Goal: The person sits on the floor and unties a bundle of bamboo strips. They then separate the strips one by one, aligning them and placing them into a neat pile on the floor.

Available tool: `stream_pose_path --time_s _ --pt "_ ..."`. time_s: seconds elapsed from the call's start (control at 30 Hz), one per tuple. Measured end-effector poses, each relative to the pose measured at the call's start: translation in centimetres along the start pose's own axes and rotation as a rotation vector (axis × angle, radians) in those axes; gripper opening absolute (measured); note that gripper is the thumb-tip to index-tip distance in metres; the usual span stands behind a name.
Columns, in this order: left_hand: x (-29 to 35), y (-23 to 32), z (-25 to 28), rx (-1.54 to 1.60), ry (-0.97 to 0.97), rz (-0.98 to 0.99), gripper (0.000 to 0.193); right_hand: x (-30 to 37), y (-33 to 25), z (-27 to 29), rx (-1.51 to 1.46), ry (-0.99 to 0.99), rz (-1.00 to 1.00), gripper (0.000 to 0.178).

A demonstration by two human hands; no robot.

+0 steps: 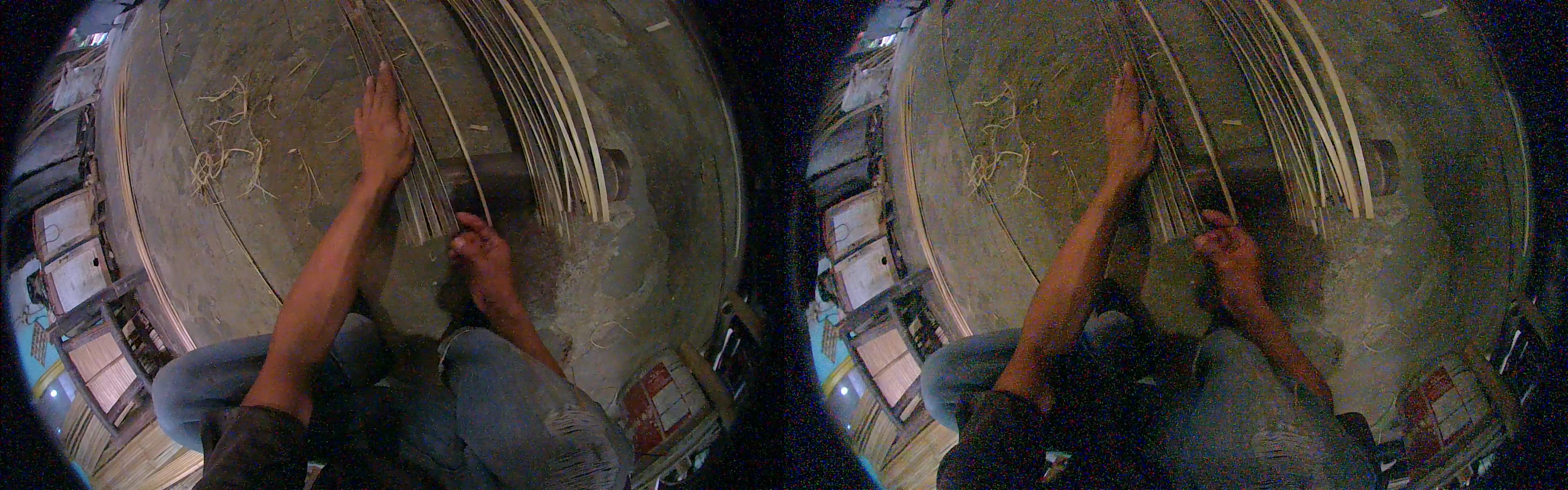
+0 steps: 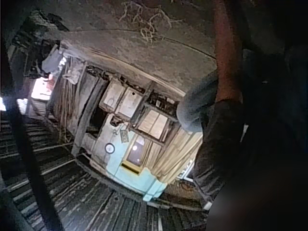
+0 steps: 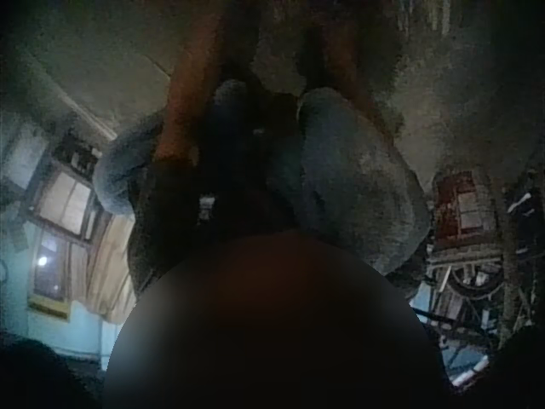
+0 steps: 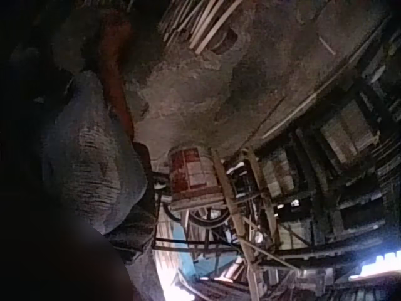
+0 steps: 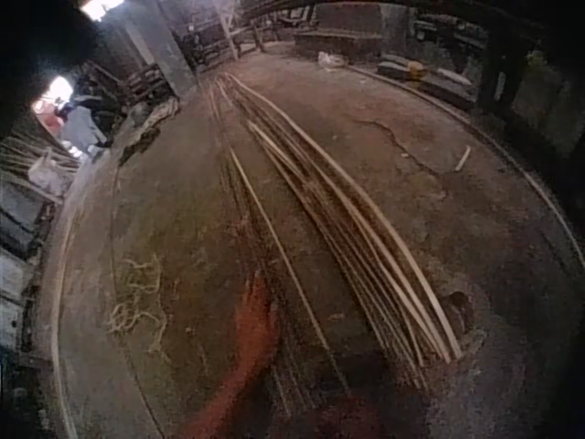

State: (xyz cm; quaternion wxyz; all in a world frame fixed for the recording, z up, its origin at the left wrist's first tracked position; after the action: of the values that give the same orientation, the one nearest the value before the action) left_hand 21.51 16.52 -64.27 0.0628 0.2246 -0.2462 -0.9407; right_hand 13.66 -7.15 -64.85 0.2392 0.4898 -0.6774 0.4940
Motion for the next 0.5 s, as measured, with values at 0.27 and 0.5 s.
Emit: stream_pose_path --time_s 0.27,0.5 --pt "-0.1 -0.2 -0.4 -0.038 -0.083 0.003 0.057 -0.9 0.4 1.0 0.114 0.162 0.083 0.026" --pt "0.0 -0.2 -0.5 -0.024 -0.073 0.061 0.057 -0.3 -0.5 -0.3 0.157 0.156 0.121 0.021"
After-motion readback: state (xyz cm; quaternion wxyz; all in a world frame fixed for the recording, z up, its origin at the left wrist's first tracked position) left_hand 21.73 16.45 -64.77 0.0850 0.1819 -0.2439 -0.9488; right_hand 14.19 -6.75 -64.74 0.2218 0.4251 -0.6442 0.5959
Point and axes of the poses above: each hand's wrist, its own x-axis away from the middle knuckle, its own z-axis out of the back of the hand, y = z × x, the point moved 4 cm from there along -x, towards the middle knuckle, and after that the axes turned 13 degrees about -z, right-handed, at the moved point
